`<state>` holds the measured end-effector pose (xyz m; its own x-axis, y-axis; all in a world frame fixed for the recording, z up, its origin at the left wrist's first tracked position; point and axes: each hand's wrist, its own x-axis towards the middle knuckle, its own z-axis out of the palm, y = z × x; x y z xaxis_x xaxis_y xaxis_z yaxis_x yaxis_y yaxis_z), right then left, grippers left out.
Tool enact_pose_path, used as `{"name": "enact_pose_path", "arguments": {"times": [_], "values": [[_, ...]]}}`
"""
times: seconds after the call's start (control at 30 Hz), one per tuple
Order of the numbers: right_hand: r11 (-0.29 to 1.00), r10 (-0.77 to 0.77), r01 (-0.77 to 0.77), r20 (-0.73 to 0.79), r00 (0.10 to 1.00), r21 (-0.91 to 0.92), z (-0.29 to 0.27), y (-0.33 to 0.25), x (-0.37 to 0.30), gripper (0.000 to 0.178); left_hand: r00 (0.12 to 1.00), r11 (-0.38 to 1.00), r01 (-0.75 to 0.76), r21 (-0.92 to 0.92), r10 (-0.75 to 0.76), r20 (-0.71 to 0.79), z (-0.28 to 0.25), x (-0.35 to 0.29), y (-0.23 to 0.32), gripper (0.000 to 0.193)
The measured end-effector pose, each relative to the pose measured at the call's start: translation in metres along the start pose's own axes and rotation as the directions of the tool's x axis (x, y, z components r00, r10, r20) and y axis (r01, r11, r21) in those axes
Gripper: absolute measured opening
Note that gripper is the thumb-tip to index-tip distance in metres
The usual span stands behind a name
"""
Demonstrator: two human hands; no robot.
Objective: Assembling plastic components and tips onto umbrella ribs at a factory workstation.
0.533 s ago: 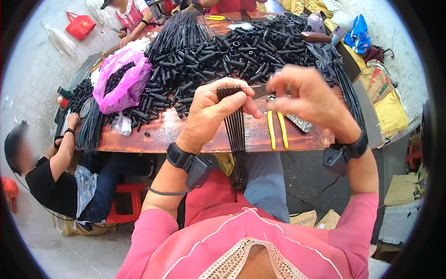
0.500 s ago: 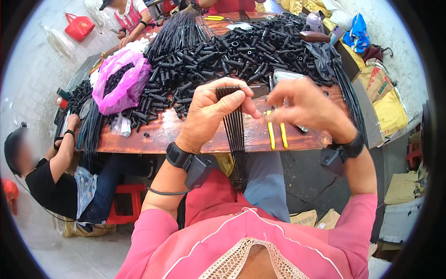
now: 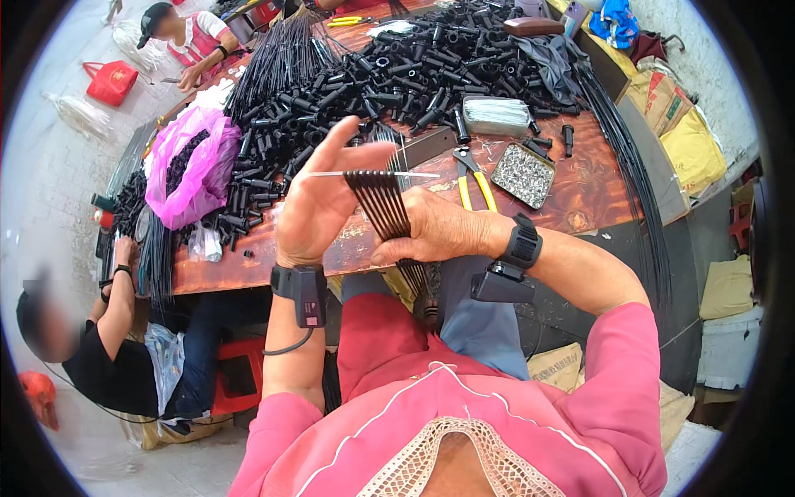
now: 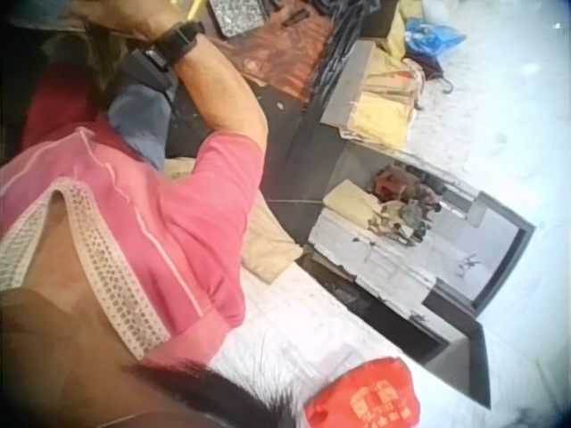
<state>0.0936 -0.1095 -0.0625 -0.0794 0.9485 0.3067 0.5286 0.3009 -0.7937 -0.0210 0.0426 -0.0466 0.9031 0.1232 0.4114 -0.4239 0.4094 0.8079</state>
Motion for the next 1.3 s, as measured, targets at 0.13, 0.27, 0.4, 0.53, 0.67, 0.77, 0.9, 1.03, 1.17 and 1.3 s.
{"name": "enact_pose_path", "arguments": {"times": [0.13, 0.27, 0.4, 0.53, 0.67, 0.77, 0.9, 1.03, 1.17, 1.3], "values": [[0.989, -0.146, 0.145, -0.029, 0.989, -0.036, 0.004, 0.013, -0.002, 0.034, 0.954, 0.682, 0.143, 0.717, 0.097, -0.283, -0.027, -0.019, -0.056, 0.062], [0.945, -0.316, 0.291, -0.182, 0.931, -0.151, 0.015, 0.004, -0.008, 0.041, 0.999, 0.179, -0.033, 0.983, -0.028, 0.038, -0.022, -0.024, -0.094, 0.066], [0.816, -0.453, 0.440, 0.058, 0.890, -0.375, 0.029, -0.002, -0.018, 0.020, 0.997, -0.176, -0.077, 0.981, -0.005, 0.077, -0.035, -0.027, -0.116, 0.062], [0.640, -0.524, 0.545, 0.211, 0.825, -0.541, 0.058, -0.010, -0.046, 0.014, 1.000, -0.227, 0.007, 0.974, -0.023, -0.013, -0.016, -0.023, -0.107, 0.057], [0.641, -0.527, 0.542, 0.201, 0.826, -0.544, 0.058, -0.008, -0.048, 0.012, 1.000, -0.285, 0.025, 0.958, -0.008, -0.028, -0.014, -0.022, -0.106, 0.059], [0.657, -0.407, 0.471, 0.249, 0.879, -0.588, 0.049, -0.018, -0.050, 0.026, 0.999, -0.301, 0.036, 0.953, -0.003, -0.039, -0.014, -0.020, -0.109, 0.064], [0.891, 0.080, 0.129, 0.429, 0.900, -0.435, -0.008, -0.031, -0.043, 0.083, 1.000, -0.322, 0.029, 0.946, 0.004, -0.030, -0.019, -0.023, -0.107, 0.068], [0.789, 0.294, -0.322, -0.140, 0.946, -0.523, -0.119, 0.044, -0.038, 0.030, 0.998, -0.309, 0.060, 0.949, -0.015, -0.068, -0.006, -0.020, -0.100, 0.071], [0.534, 0.346, -0.498, -0.360, 0.866, -0.684, -0.193, 0.098, -0.050, 0.016, 0.997, -0.272, 0.061, 0.960, -0.035, -0.073, -0.006, -0.017, -0.102, 0.072], [0.573, 0.309, -0.439, -0.314, 0.898, -0.692, -0.196, 0.121, -0.050, 0.017, 0.993, -0.279, 0.091, 0.956, -0.047, -0.108, -0.006, -0.018, -0.099, 0.073]]}}
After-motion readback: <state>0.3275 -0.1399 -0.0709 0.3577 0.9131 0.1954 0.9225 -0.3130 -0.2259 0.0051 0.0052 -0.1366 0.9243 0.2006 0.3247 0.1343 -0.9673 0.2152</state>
